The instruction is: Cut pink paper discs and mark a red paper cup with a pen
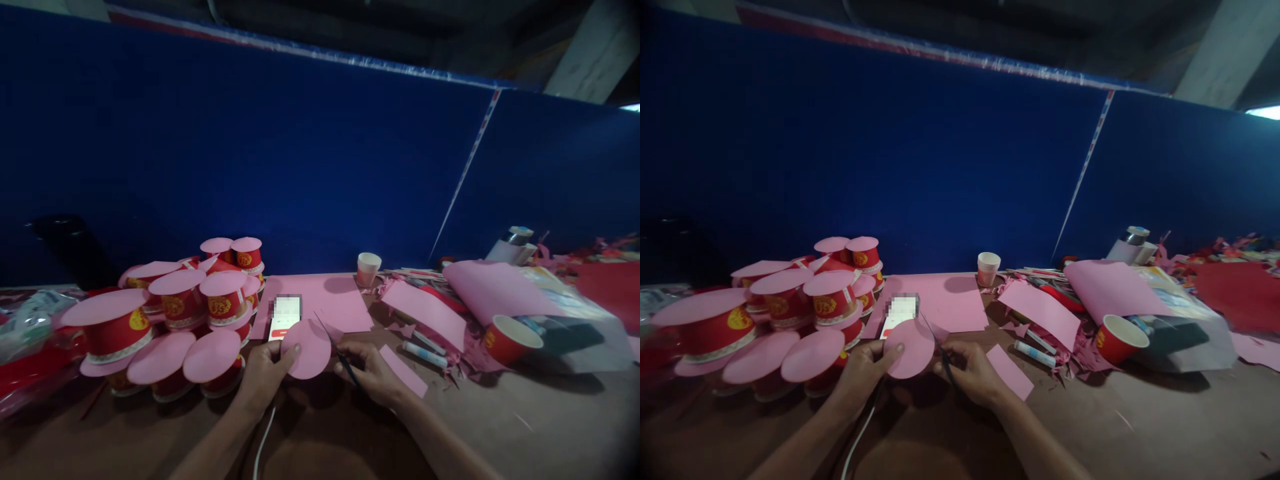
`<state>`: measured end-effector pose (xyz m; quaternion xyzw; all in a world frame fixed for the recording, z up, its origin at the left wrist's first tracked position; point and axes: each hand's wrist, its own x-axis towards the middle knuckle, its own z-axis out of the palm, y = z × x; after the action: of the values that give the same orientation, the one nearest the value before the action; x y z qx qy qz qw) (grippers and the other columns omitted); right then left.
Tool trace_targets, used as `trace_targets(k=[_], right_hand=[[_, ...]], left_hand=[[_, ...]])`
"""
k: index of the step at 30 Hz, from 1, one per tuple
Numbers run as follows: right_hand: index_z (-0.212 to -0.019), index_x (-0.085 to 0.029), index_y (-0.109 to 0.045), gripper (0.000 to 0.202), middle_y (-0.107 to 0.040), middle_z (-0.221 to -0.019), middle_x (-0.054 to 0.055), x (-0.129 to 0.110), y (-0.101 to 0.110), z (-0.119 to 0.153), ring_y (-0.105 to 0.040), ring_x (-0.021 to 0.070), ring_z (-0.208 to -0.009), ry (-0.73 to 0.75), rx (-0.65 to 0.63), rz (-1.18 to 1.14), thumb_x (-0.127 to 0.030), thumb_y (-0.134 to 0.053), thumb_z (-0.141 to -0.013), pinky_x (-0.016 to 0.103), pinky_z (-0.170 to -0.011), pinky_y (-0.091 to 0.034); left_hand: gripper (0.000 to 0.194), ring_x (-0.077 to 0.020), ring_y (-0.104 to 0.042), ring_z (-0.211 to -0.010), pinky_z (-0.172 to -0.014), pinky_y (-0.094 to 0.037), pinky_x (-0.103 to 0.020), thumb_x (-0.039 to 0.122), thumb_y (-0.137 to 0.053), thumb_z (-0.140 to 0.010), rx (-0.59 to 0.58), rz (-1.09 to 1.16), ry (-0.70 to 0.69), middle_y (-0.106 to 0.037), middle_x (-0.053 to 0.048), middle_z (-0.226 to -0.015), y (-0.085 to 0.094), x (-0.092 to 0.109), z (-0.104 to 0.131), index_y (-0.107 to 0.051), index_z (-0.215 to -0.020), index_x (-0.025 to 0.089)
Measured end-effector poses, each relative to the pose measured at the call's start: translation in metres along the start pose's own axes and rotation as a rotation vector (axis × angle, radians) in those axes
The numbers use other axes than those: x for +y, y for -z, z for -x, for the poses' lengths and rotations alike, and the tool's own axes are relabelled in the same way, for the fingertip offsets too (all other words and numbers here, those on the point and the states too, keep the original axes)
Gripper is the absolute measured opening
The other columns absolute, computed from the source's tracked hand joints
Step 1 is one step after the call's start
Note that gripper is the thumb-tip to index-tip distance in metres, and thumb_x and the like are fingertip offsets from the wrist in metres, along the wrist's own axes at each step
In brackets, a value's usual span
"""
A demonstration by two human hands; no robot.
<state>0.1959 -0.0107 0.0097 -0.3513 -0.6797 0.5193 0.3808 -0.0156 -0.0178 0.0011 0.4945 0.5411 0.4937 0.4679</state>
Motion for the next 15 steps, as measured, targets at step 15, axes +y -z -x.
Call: trace_targets(k=[15], right_hand=[[-0.095,-0.014,-0.067,0.033,-0.051,-0.063,-0.002,-0.0019,0.0001,0.0014,-0.041,0.0071,-0.051,-0.050,0.007,-0.003,-0.039,-0.065,-0.074,0.017,-0.045,-0.033]], left_hand=[[0.035,-0.0152,-0.053,-0.056,-0.052,-0.041,-0.023,0.047,-0.065,-0.064,0.083,-0.040,-0.041,-0.061,-0.002,-0.056,-0.0012,0.0046,0.0010,-0.067,-0.062,0.011]])
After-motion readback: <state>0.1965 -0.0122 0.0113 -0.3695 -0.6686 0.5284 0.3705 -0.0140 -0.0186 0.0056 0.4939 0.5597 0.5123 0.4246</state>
